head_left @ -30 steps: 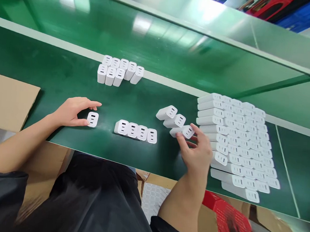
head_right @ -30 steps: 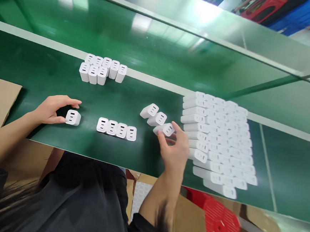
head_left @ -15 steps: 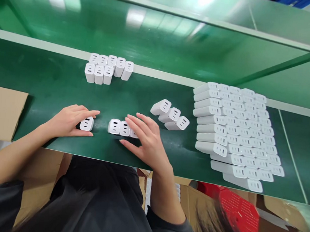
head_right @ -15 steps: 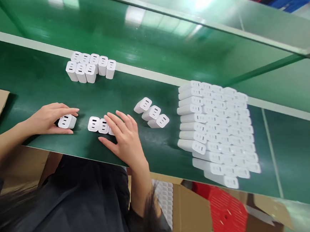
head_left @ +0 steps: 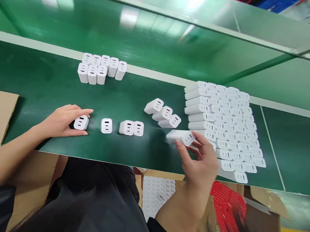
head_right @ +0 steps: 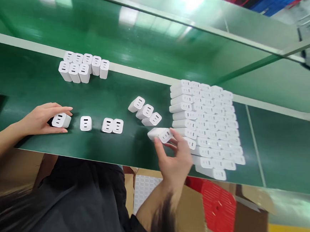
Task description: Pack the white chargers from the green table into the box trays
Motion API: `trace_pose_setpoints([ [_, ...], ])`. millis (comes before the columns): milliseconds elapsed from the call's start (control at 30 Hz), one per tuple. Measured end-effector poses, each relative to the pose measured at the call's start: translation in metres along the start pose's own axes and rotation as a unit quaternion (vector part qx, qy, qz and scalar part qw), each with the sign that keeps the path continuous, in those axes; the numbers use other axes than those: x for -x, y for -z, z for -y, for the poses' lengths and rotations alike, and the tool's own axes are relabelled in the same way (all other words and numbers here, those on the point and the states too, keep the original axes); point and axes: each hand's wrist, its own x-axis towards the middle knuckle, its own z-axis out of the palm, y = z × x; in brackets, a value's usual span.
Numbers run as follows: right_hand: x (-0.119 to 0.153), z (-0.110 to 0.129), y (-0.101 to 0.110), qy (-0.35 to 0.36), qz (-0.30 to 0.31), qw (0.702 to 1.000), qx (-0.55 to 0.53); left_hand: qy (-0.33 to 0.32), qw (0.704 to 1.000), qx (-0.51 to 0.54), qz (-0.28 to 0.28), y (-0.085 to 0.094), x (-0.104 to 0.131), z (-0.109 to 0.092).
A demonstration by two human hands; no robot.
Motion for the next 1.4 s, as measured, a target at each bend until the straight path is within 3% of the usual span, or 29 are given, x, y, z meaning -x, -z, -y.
trace_pose_setpoints([
  [233, -0.006, -0.009, -0.03, 0.044, 0.009, 0.998, 0.037, 0.017, 1.0, 0.001, 0.019, 0.003, 0.0, -0.003],
  [600, -0.02, -0.023, -0.027, 0.054, 0.065, 0.996, -0.036, 0.084, 0.994, -0.008, 0.075, 0.009, -0.008, -0.011],
  [933, -0.021, -0.024, -0.024, 0.07, 0.083, 0.993, -0.053, 0.221, 0.966, 0.125, 0.041, 0.002, -0.009, -0.021],
  [1133, -0.02, -0.026, -0.023, 0.082, 0.073, 0.992, -0.067, 0.244, 0.965, 0.089, 0.041, 0.001, -0.012, -0.028],
  [1300, -0.02, -0.026, -0.023, 0.085, 0.064, 0.992, -0.071, 0.267, 0.963, 0.023, 0.014, -0.01, -0.016, -0.04],
  [1400, -0.02, -0.027, -0.023, 0.092, 0.041, 0.992, -0.077, 0.248, 0.969, -0.001, 0.001, -0.017, -0.02, -0.046],
])
